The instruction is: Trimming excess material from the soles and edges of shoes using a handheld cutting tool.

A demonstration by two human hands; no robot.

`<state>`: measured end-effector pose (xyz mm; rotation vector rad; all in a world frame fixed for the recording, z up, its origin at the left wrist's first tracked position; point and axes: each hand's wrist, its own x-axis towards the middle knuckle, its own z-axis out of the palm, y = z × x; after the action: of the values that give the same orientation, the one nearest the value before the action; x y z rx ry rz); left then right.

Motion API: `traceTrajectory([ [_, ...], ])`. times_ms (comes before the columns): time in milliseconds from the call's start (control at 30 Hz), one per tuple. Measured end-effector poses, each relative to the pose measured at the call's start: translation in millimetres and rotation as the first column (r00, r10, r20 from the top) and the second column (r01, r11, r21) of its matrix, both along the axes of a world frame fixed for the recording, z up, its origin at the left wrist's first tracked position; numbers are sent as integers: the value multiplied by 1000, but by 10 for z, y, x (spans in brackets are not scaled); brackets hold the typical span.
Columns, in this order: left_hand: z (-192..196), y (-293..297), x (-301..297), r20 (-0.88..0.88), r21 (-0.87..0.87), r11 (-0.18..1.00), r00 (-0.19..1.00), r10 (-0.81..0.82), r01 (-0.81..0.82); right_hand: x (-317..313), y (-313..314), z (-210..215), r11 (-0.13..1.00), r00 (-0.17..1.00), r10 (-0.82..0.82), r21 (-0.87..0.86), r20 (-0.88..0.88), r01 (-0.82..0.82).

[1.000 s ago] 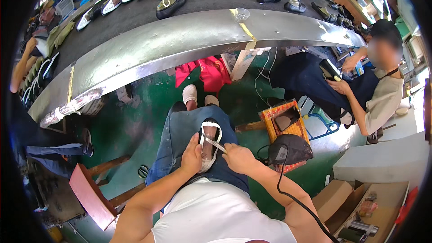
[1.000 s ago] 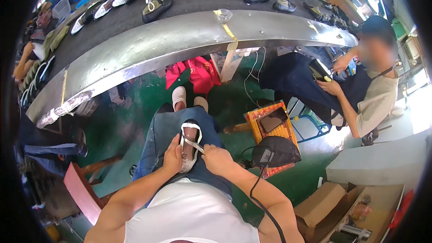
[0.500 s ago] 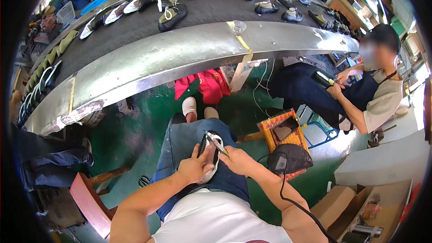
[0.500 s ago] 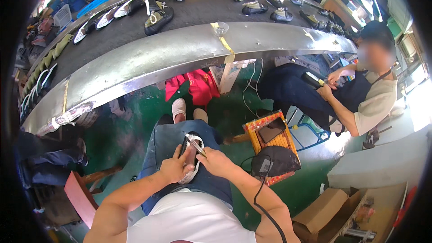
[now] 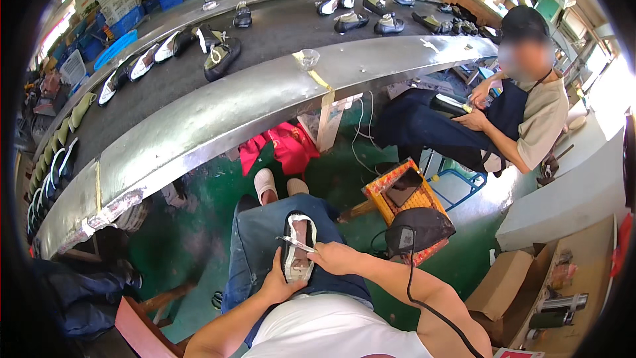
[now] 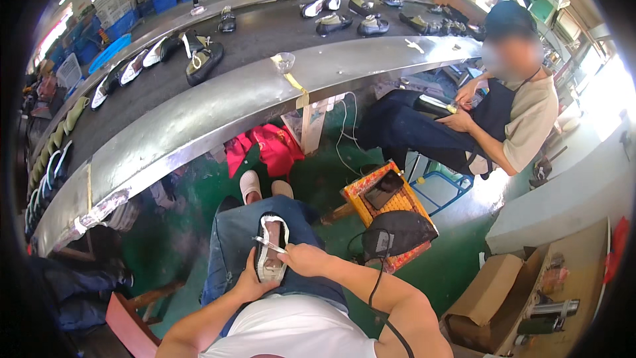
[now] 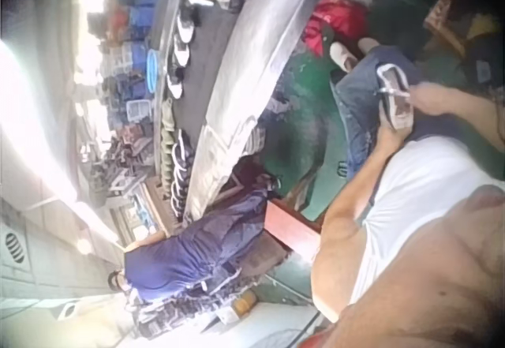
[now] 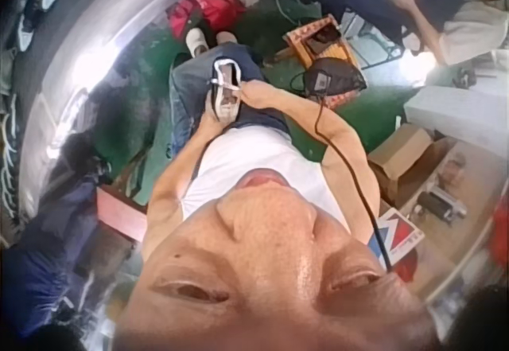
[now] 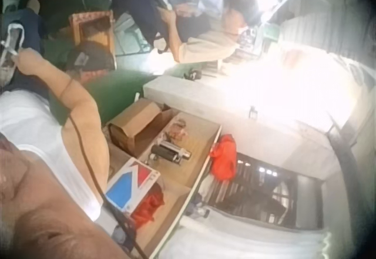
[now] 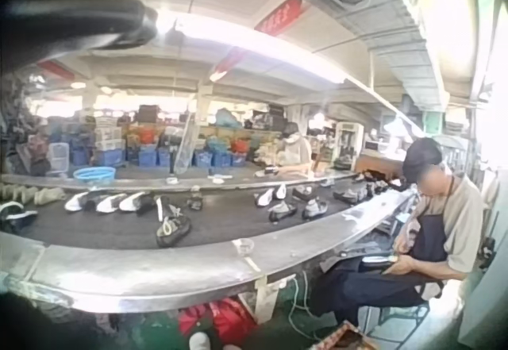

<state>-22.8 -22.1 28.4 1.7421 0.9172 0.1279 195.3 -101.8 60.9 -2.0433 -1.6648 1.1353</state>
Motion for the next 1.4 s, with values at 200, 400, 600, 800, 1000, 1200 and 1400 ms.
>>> traceTrajectory([
  [200, 874, 460, 3, -311, 261, 927, 932, -185, 271, 134, -211, 265, 916, 863, -398, -186, -312, 356],
  [400, 1142, 837, 338, 437, 218, 976, 895, -86, -13, 245, -562, -325, 798, 595, -558, -178, -579, 575],
  [600, 148, 787, 795, -47, -112, 994, 999, -9, 4, 169, -595, -112, 858, 730, -510, -208, -455, 469],
  [800, -259, 313, 195, 67, 306, 949, 992, -107, 82, 163, -779, 19, 927, 805, -371, -136, -463, 349],
  [1000, -26, 245, 246, 163, 486, 860, 983, 84, -154, 173, -534, 368, 995, 934, -92, -72, -346, 72],
  [1200, 17, 142, 282, 157, 520, 846, 987, 37, -115, 265, -372, 455, 990, 939, 1, -130, -344, -49],
  [1400, 75, 73, 322, 283, 521, 839, 959, 7, -160, 472, 42, 894, 765, 840, -263, -633, -475, -119],
])
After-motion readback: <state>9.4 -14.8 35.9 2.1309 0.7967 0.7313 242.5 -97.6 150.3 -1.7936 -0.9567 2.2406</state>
